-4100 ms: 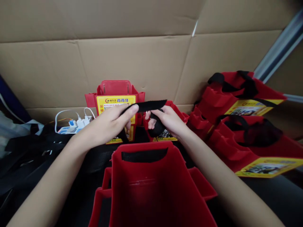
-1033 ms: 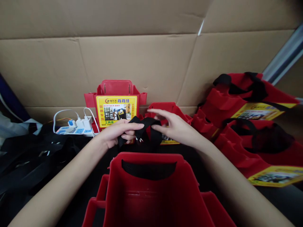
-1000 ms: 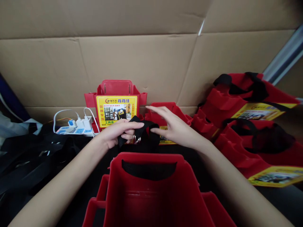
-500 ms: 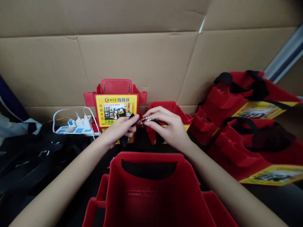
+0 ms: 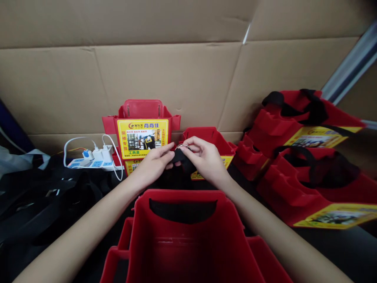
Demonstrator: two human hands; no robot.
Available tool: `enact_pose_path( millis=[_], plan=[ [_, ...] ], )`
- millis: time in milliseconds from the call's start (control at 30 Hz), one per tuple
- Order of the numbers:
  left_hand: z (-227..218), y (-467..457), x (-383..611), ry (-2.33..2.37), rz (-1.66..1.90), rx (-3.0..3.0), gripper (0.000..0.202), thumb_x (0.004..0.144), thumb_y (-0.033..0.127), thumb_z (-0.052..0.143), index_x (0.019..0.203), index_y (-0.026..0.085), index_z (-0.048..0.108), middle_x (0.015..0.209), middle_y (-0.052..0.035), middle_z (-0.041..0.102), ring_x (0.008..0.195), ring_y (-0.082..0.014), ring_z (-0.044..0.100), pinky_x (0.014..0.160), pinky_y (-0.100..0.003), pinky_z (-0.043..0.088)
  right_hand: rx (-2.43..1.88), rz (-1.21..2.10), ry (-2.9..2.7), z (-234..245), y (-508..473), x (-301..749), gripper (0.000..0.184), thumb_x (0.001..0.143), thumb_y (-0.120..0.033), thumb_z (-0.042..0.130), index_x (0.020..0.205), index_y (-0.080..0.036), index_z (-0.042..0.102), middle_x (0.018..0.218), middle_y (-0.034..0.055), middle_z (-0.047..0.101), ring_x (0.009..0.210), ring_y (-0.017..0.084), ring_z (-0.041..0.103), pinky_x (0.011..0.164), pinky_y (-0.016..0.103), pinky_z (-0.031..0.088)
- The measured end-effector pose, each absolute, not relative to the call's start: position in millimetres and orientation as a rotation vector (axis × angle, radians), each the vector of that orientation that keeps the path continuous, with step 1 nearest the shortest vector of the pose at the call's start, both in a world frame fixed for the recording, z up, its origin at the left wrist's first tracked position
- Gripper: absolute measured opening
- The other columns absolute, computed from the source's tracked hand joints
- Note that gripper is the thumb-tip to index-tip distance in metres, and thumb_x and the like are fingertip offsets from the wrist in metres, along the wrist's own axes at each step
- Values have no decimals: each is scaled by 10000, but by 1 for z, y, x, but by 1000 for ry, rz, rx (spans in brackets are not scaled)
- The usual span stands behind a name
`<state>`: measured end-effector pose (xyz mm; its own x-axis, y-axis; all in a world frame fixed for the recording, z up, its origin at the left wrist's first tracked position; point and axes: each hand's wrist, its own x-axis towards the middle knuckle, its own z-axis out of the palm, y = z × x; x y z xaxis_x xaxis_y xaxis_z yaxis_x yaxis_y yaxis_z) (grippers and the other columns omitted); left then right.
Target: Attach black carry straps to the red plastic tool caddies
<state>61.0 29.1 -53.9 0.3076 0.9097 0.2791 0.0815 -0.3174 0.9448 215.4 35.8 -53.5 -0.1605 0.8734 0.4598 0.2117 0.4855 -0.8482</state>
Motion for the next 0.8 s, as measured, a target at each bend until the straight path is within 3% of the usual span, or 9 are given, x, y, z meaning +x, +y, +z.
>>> enact_pose_path(
  millis=[100, 267, 467, 600, 800],
  plan=[
    [-56, 31, 61, 925, 1160, 1599, 333, 764, 178, 545, 1093, 133, 528, 705, 11, 547, 580, -78, 502, 535, -195, 418, -960, 828, -1597, -52, 35, 213, 195, 720, -329, 615, 725, -163, 514, 630, -35, 547, 558, 73, 546, 523, 184, 437],
    [-56, 34, 55, 969, 1198, 1575, 196, 744, 179, 561, 933, 126, 567, 670, 18, 546, 482, -58, 465, 441, -183, 407, -917, 1205, -1466, -49, 30, 210, 215, 756, -372, 582, 797, -162, 555, 699, -10, 588, 547, 68, 559, 504, 191, 474],
    [-53, 34, 54, 969, 1227, 1656, 141, 718, 155, 599, 846, 162, 541, 676, 17, 567, 506, -55, 478, 446, -162, 377, -888, 1456, -1450, -42, 29, 220, 211, 741, -305, 618, 849, -128, 659, 953, 93, 664, 853, 167, 638, 671, 272, 548],
    [-57, 37, 56, 854, 1382, 1818, 117, 709, 146, 604, 794, 171, 528, 747, 20, 554, 602, -59, 503, 521, -159, 390, -907, 1329, -1524, -40, 27, 223, 196, 698, -295, 670, 823, -145, 682, 1038, 76, 650, 1015, 193, 586, 740, 286, 545],
    [-59, 36, 53, 916, 1375, 1977, 110, 729, 196, 590, 721, 173, 483, 652, 39, 489, 540, -65, 451, 491, -182, 339, -940, 1273, -1621, -45, 30, 219, 248, 651, -248, 705, 871, -166, 626, 832, 16, 665, 753, 106, 632, 669, 259, 552]
  ],
)
